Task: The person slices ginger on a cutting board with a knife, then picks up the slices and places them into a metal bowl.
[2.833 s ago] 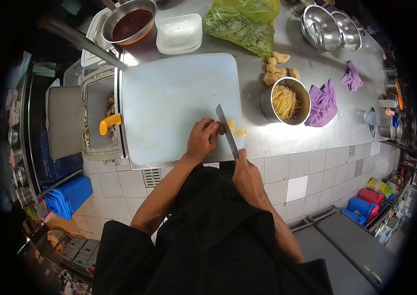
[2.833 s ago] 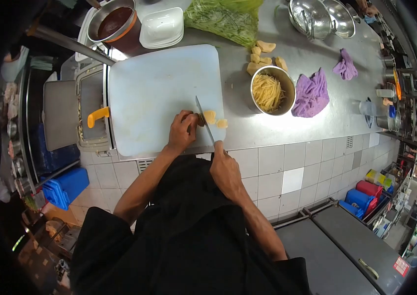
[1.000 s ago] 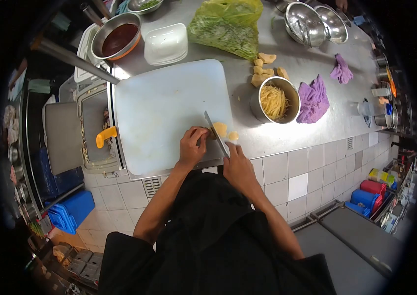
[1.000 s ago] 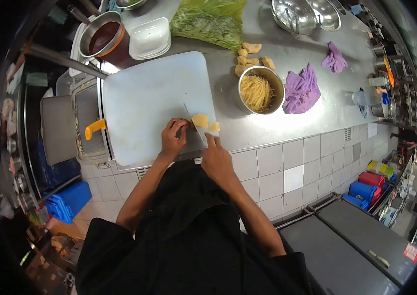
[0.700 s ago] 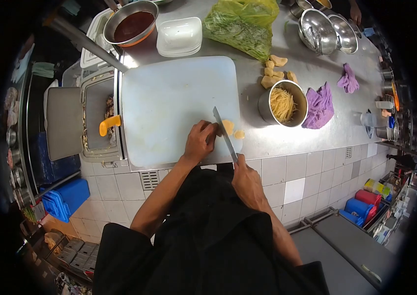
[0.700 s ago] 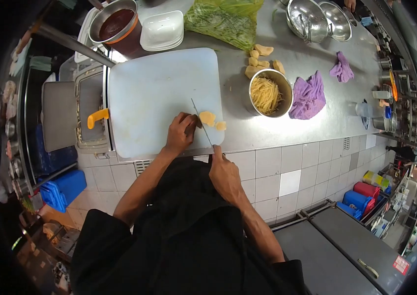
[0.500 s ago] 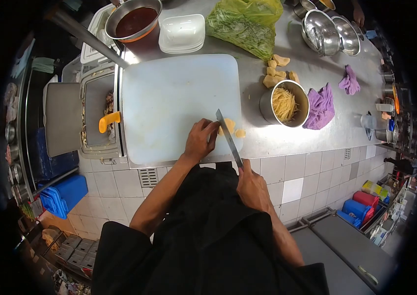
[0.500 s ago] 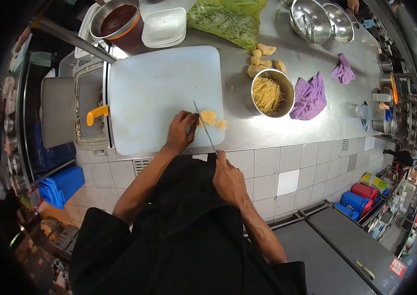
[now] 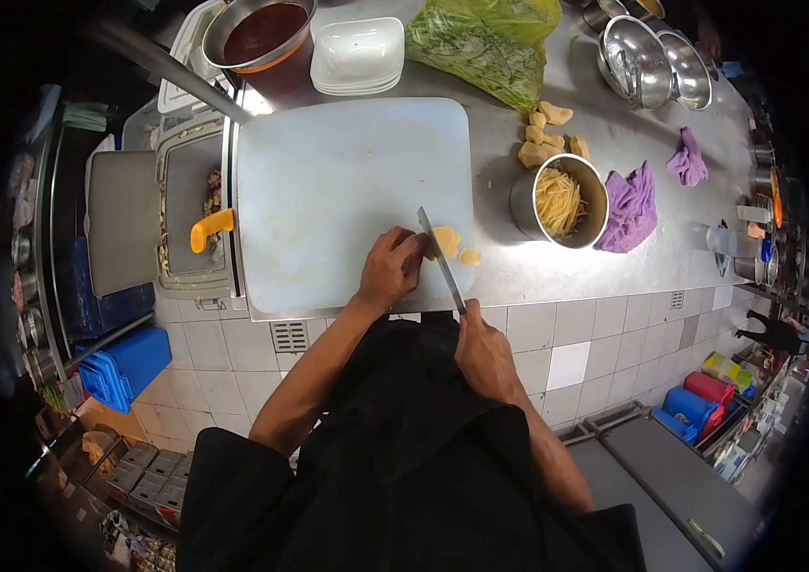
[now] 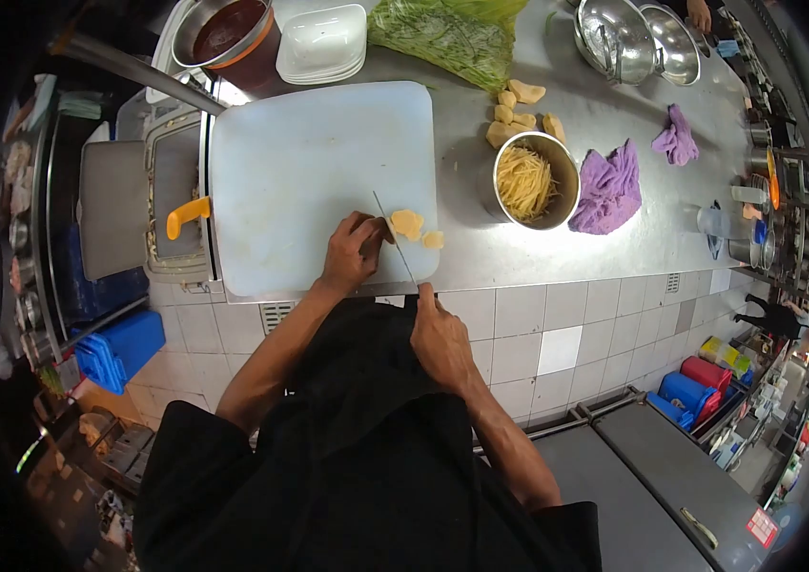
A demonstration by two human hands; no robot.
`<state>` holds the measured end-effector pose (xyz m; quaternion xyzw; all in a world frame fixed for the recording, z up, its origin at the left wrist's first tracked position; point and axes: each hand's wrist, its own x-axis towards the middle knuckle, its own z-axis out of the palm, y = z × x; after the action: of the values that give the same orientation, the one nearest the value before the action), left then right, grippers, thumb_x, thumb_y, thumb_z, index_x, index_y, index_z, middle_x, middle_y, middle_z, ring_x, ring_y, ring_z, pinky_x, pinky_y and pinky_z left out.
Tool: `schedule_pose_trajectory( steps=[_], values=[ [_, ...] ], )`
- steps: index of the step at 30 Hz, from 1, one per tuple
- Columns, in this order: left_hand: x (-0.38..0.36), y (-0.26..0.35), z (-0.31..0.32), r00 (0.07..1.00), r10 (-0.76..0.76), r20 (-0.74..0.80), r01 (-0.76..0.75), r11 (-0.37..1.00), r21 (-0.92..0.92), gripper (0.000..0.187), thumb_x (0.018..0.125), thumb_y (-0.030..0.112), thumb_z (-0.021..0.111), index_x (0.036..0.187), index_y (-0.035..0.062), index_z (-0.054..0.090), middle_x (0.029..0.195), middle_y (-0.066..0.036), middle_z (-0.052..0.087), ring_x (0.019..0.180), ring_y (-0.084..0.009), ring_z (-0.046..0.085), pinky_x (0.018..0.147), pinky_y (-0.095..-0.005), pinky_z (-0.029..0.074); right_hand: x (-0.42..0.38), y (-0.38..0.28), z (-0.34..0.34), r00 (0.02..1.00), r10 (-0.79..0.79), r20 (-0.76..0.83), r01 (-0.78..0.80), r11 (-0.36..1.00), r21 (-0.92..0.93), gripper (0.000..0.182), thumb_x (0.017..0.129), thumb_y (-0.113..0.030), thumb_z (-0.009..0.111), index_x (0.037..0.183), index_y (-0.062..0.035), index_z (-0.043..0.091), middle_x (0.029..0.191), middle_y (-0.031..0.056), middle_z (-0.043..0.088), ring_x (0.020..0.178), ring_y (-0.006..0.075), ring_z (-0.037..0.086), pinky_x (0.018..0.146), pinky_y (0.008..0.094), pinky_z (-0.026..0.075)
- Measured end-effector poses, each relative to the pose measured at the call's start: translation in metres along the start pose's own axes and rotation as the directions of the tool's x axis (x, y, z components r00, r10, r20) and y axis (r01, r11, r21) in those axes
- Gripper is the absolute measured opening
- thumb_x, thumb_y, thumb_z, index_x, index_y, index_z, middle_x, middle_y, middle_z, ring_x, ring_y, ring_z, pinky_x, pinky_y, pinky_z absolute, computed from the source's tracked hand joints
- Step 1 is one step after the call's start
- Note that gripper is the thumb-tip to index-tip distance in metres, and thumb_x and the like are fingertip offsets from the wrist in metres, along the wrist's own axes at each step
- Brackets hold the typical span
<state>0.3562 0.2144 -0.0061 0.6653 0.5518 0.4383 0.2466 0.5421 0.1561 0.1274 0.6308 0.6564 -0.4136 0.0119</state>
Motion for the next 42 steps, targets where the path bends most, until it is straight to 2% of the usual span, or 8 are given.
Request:
schedule_pose_trajectory(
  steps=[3,10,12,22,25,28,33,42],
  values=[
    [0.001,0.000,0.000,1.000,0.003,-0.011,-0.003,1.000,0.000,0.025,0.083,-0.006,0.068,0.104,0.0062,0.070,0.095,-0.011,0.066,0.088,-0.0320,0.066,0.078,-0.0419,0.055,0.019,0.016,0.019,0.990,-0.104,-0.098,0.106,0.994,0.011,0.015,0.107,-0.010,0.047,0.115,0.0006,0.041,0.072,0.0337,0.064,0.069,0.0545,0.064,0.058,0.0622,0.048],
    [-0.003,-0.003,0.005,0.999,0.009,-0.050,-0.010,1.000,-0.003,0.023,0.084,-0.005,0.069,0.104,0.0063,0.070,0.096,-0.010,0.067,0.086,-0.0319,0.066,0.075,-0.0417,0.055,0.022,0.016,0.011,0.978,-0.148,-0.145,0.154,0.988,0.032,0.015,0.107,-0.010,0.047,0.115,0.0013,0.041,0.068,0.0328,0.063,0.067,0.0545,0.063,0.057,0.0619,0.047],
    [-0.002,-0.003,0.004,0.999,0.018,-0.035,-0.017,1.000,0.012,0.023,0.084,-0.005,0.069,0.104,0.0061,0.070,0.097,-0.011,0.067,0.086,-0.0319,0.066,0.075,-0.0420,0.055,0.007,-0.003,-0.010,1.000,0.000,0.010,0.000,0.999,0.054,0.014,0.102,-0.005,0.043,0.115,-0.0001,0.041,0.091,0.0360,0.067,0.082,0.0555,0.066,0.071,0.0635,0.051],
    [0.000,0.001,0.001,1.000,0.020,0.004,-0.020,1.000,0.022,0.025,0.084,-0.005,0.069,0.106,0.0067,0.070,0.097,-0.011,0.066,0.085,-0.0328,0.065,0.076,-0.0423,0.054,-0.003,-0.003,-0.006,1.000,-0.003,0.022,0.003,0.999,0.035,0.025,0.096,0.001,0.045,0.120,0.0001,0.040,0.098,0.0374,0.067,0.082,0.0572,0.065,0.073,0.0650,0.050],
    [0.000,-0.001,0.002,0.999,0.040,-0.018,-0.039,0.998,0.040,0.023,0.084,-0.004,0.069,0.104,0.0071,0.070,0.096,-0.010,0.067,0.084,-0.0328,0.065,0.075,-0.0423,0.055,0.013,0.009,0.013,1.000,-0.002,0.011,0.002,0.999,0.040,0.023,0.096,0.002,0.046,0.118,0.0005,0.041,0.095,0.0369,0.066,0.080,0.0563,0.065,0.071,0.0641,0.050],
    [-0.002,-0.001,0.005,0.995,0.023,-0.092,-0.024,1.000,-0.010,0.022,0.084,-0.005,0.068,0.103,0.0068,0.069,0.096,-0.010,0.067,0.083,-0.0327,0.065,0.074,-0.0421,0.055,0.033,0.020,0.029,0.966,-0.176,-0.192,0.181,0.983,0.010,0.014,0.106,-0.009,0.047,0.115,-0.0008,0.040,0.072,0.0336,0.064,0.069,0.0555,0.063,0.058,0.0628,0.048],
    [-0.002,-0.003,0.005,0.998,0.030,-0.055,-0.029,0.999,0.019,0.023,0.084,-0.006,0.067,0.103,0.0061,0.069,0.095,-0.010,0.068,0.084,-0.0324,0.066,0.073,-0.0418,0.055,0.016,0.004,0.003,0.998,-0.049,-0.045,0.050,0.998,0.029,0.015,0.100,-0.002,0.044,0.114,-0.0004,0.042,0.085,0.0350,0.066,0.079,0.0563,0.064,0.071,0.0647,0.050],
    [-0.003,0.001,0.000,1.000,0.009,-0.011,-0.008,1.000,0.022,0.026,0.084,-0.005,0.067,0.108,0.0047,0.070,0.096,-0.011,0.068,0.087,-0.0320,0.066,0.077,-0.0421,0.055,-0.018,-0.005,-0.015,1.000,0.021,0.021,-0.022,1.000,0.023,0.017,0.105,-0.010,0.042,0.120,-0.0024,0.040,0.091,0.0354,0.068,0.081,0.0578,0.064,0.072,0.0657,0.050]
  ],
)
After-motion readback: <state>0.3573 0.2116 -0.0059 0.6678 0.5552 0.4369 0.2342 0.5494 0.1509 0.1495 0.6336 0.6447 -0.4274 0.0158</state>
